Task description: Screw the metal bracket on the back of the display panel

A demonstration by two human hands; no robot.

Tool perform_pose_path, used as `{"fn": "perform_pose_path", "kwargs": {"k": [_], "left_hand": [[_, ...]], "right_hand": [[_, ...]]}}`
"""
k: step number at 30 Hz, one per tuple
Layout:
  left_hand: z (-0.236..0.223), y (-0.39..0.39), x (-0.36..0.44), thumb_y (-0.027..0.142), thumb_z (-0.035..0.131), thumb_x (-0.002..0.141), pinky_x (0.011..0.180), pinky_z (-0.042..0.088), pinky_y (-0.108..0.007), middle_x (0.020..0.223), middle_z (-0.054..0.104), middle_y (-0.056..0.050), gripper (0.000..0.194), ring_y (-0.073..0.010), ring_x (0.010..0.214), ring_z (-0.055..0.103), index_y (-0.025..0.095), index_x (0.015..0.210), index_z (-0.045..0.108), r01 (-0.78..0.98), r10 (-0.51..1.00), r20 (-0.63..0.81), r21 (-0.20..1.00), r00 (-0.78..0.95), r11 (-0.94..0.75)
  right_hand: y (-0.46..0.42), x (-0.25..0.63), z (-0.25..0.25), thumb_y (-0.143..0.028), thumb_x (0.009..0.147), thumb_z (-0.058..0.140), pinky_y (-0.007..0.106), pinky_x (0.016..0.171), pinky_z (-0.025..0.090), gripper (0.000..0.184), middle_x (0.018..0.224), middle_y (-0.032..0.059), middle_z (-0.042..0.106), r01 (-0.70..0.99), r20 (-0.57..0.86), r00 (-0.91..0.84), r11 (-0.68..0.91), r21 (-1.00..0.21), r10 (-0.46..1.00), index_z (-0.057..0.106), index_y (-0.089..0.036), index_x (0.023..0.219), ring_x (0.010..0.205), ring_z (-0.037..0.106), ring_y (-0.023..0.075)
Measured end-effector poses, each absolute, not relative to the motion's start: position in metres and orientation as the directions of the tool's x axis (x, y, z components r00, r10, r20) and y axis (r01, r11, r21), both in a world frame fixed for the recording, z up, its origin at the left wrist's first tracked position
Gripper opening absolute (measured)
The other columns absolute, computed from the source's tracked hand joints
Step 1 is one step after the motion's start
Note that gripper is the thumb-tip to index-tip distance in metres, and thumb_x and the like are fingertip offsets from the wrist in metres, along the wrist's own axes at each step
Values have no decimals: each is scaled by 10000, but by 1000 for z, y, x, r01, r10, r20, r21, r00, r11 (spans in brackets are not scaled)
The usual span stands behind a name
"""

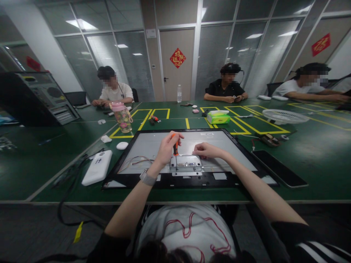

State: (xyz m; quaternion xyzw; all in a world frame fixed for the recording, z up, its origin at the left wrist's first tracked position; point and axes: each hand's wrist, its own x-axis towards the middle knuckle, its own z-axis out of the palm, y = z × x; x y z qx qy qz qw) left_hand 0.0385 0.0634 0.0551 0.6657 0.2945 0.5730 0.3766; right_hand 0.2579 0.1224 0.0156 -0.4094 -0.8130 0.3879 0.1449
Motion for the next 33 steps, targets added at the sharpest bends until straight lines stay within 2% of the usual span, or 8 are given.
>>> {"fn": "perform_pose_path", "kwargs": {"k": [4,7,9,13,16,19,24,33], "left_hand": [[60,57,38,365,427,901,681,380,-245,786,474,-16,299,-121,732,472,157,742,571,232,729,651,692,210,-684],[59,53,40,350,555,832,620,336,-243,702,421,14,261,-110,653,407,161,661,498,447,646,705,496,292,-744],[57,52,41,352,576,818,574,304,-237,629,378,38,281,-97,587,361,168,640,459,520,634,710,433,307,-737],[55,53,41,389,539,837,520,320,-205,585,401,48,288,-76,528,385,170,664,469,467,693,706,569,146,-677],[56,53,43,425,529,836,459,355,-176,602,467,50,262,-61,480,438,178,767,472,257,783,621,754,22,-605],[54,52,47,443,544,826,360,346,-148,637,532,51,275,-50,407,450,198,871,428,61,860,503,859,80,-508],[47,52,54,449,556,820,340,392,-135,663,547,42,297,-52,423,486,193,889,422,50,871,442,886,212,-462],[43,52,56,457,556,818,369,404,-138,682,530,39,307,-54,455,496,183,899,444,131,863,434,869,259,-477]], "right_hand": [[122,258,16,-612,747,544,214,456,362,460,550,-26,509,562,-89,-620,362,-744,780,525,-153,728,468,455,86],[122,259,15,-613,753,534,210,448,352,462,551,-24,516,565,-84,-623,373,-736,778,530,-151,734,466,455,86],[123,259,14,-610,757,531,210,446,347,460,548,-23,522,566,-79,-623,379,-732,778,535,-150,742,461,453,85],[125,259,13,-601,765,527,212,445,352,448,545,-26,515,560,-77,-631,385,-734,772,525,-154,739,462,461,88],[126,258,12,-597,768,521,208,438,353,442,543,-27,508,560,-77,-634,389,-731,769,514,-157,726,467,471,91],[126,258,12,-589,771,520,206,437,350,435,542,-26,511,561,-75,-637,396,-727,767,511,-157,725,462,465,89],[125,258,13,-585,768,523,207,449,337,435,534,-28,516,573,-70,-625,395,-718,777,524,-152,728,459,451,84],[124,258,13,-567,775,517,205,432,346,414,526,-30,505,578,-79,-619,384,-720,782,521,-156,725,451,455,87]]}}
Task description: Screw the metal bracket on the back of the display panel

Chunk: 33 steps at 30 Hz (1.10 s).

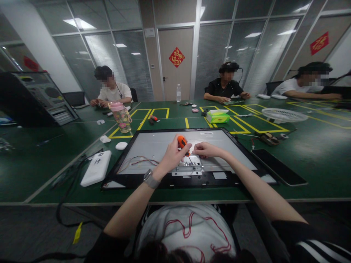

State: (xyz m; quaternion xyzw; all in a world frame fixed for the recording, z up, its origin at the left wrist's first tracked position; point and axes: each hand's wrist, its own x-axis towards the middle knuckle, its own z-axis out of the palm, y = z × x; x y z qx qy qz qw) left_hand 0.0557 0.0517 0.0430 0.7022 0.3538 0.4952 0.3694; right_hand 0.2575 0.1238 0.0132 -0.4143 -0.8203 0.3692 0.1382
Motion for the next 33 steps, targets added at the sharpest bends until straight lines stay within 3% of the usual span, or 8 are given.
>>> {"fn": "perform_pose_path", "kwargs": {"k": [5,9,12,16,23,29,33], "left_hand": [[44,51,56,445,540,832,418,414,-167,703,524,35,286,-72,499,504,184,918,460,199,847,442,838,295,-507],[48,51,54,379,539,848,605,444,-216,744,536,20,246,-103,644,533,173,981,519,287,792,516,744,327,-603],[52,52,52,334,555,844,699,423,-235,770,541,20,350,-116,706,518,183,1156,504,341,771,536,694,344,-634],[54,56,53,312,605,810,682,407,-235,753,513,33,534,-116,670,495,192,1285,392,355,766,548,680,336,-642],[60,48,64,294,507,875,694,422,-255,782,538,9,337,-132,695,536,216,1197,449,298,690,577,631,437,-716],[67,57,66,159,470,859,738,451,-289,881,591,-40,406,-145,749,564,198,1259,414,315,659,578,587,481,-746],[68,65,65,151,494,833,752,490,-272,1084,566,-98,373,-154,880,579,182,1205,487,216,656,588,644,473,-734]], "right_hand": [[124,258,13,-559,778,519,208,440,348,413,532,-26,510,575,-68,-623,397,-716,780,544,-149,739,462,463,91],[122,257,15,-577,774,521,210,450,348,435,529,-29,499,560,-53,-631,407,-722,774,553,-144,737,463,458,88],[120,256,18,-581,775,518,210,453,351,442,527,-30,494,563,-53,-626,403,-722,778,560,-143,741,468,459,89],[119,256,19,-568,779,516,204,439,353,433,537,-25,498,573,-70,-618,387,-723,783,568,-138,764,469,459,88],[126,259,11,-495,790,519,195,420,361,358,537,-27,492,559,-80,-629,378,-738,773,553,-140,755,474,477,93],[125,257,10,-503,793,510,203,449,371,361,523,-43,467,540,-49,-634,398,-741,771,491,-158,689,458,454,81],[125,257,10,-536,780,522,203,446,366,388,524,-41,470,545,-49,-624,390,-743,780,469,-166,674,458,455,83]]}}
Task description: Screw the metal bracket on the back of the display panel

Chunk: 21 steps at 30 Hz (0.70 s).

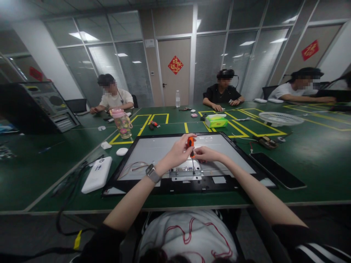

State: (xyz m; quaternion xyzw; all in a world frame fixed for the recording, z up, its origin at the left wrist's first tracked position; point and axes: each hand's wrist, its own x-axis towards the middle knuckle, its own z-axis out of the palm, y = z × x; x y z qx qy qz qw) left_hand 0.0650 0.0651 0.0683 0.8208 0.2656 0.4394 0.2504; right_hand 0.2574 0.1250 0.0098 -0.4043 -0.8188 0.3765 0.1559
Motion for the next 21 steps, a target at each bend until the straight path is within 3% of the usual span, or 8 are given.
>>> {"fn": "perform_pose_path", "kwargs": {"k": [5,8,10,14,17,21], "left_hand": [[65,65,60,264,460,886,892,475,-325,1151,583,-101,268,-200,1055,577,188,1073,636,-50,685,607,762,403,-645],[61,65,58,323,462,896,888,480,-357,1031,651,-81,301,-189,943,636,204,1118,628,-182,735,549,833,399,-523],[60,65,58,337,538,858,840,493,-334,930,658,-62,297,-170,865,641,198,1102,636,-182,765,532,845,363,-502],[60,62,62,319,671,754,674,474,-229,824,568,-22,176,-115,741,571,183,863,696,-38,776,600,795,194,-605],[59,59,64,317,542,851,755,468,-247,898,559,-42,213,-125,820,569,188,920,697,3,759,636,766,141,-643],[57,61,63,314,436,908,847,468,-314,918,618,-58,300,-151,866,603,180,1068,651,-168,770,585,811,253,-561]], "right_hand": [[125,258,11,-542,776,521,203,443,369,387,538,-33,488,549,-58,-633,395,-737,772,498,-164,697,477,480,94],[124,257,13,-539,776,520,202,433,358,386,535,-30,492,565,-62,-621,391,-727,782,521,-159,708,475,472,94],[123,257,14,-533,775,523,201,432,351,384,531,-29,491,566,-63,-621,391,-725,782,535,-154,715,472,465,92],[121,256,16,-537,768,530,206,441,353,386,533,-30,495,556,-61,-626,390,-734,778,554,-153,734,473,464,94],[121,256,16,-526,769,529,212,449,362,376,538,-29,500,548,-59,-624,383,-744,779,543,-154,725,473,474,97],[123,257,13,-506,772,534,205,442,366,357,549,-27,506,545,-56,-627,387,-743,777,538,-152,729,470,476,93]]}}
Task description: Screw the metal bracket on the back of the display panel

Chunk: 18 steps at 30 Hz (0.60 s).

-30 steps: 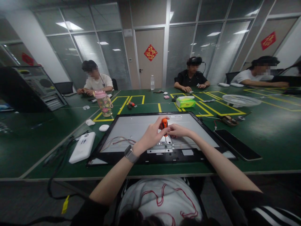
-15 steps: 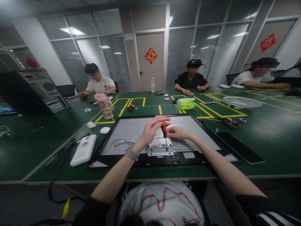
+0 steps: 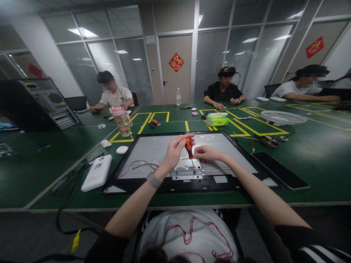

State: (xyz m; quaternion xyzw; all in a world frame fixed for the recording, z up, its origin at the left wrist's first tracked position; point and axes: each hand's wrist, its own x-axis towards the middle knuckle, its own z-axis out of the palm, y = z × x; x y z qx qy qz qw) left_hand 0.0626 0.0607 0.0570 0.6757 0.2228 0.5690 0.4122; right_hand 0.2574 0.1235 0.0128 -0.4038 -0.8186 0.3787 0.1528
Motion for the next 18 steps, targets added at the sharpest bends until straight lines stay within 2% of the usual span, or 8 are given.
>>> {"fn": "perform_pose_path", "kwargs": {"k": [3,5,7,10,12,15,18], "left_hand": [[56,63,61,319,549,853,767,474,-282,803,618,-23,236,-123,745,593,188,1005,674,-165,789,561,828,250,-537],[56,65,61,299,631,794,715,455,-241,809,603,-11,164,-108,735,568,193,898,700,-118,796,575,818,189,-563],[55,65,62,295,639,783,715,445,-229,846,604,-19,148,-111,770,558,193,864,709,-116,802,579,815,148,-567],[56,63,63,307,538,839,803,453,-269,974,636,-68,238,-149,869,583,171,938,707,-253,826,537,834,171,-490],[57,60,64,295,514,840,840,456,-306,991,658,-93,272,-168,872,607,150,979,698,-373,846,487,843,218,-389],[58,58,64,273,582,796,827,469,-328,875,686,-81,262,-161,790,628,145,995,695,-480,866,418,840,274,-253],[57,60,63,252,669,731,765,472,-268,801,678,-47,219,-126,739,611,158,923,716,-497,882,395,837,259,-229]], "right_hand": [[126,258,11,-508,780,528,201,427,363,360,548,-27,508,556,-59,-629,395,-731,775,555,-150,751,466,470,91],[126,258,11,-511,787,523,199,422,363,369,544,-28,503,564,-65,-625,392,-727,778,564,-146,774,463,464,90],[125,258,12,-507,794,520,195,421,363,370,540,-27,498,562,-66,-627,392,-729,776,567,-141,781,465,465,89],[123,258,14,-496,800,518,188,422,362,357,538,-28,494,558,-64,-629,393,-731,775,555,-142,761,467,470,87],[123,257,14,-495,801,515,187,421,364,353,538,-30,491,562,-67,-627,391,-729,776,546,-146,756,468,473,88],[123,257,14,-509,798,513,189,416,362,364,537,-32,486,564,-67,-629,395,-725,774,540,-149,750,463,468,88],[124,257,13,-525,790,522,192,418,357,379,540,-28,496,562,-69,-630,392,-729,774,544,-149,745,463,466,88]]}}
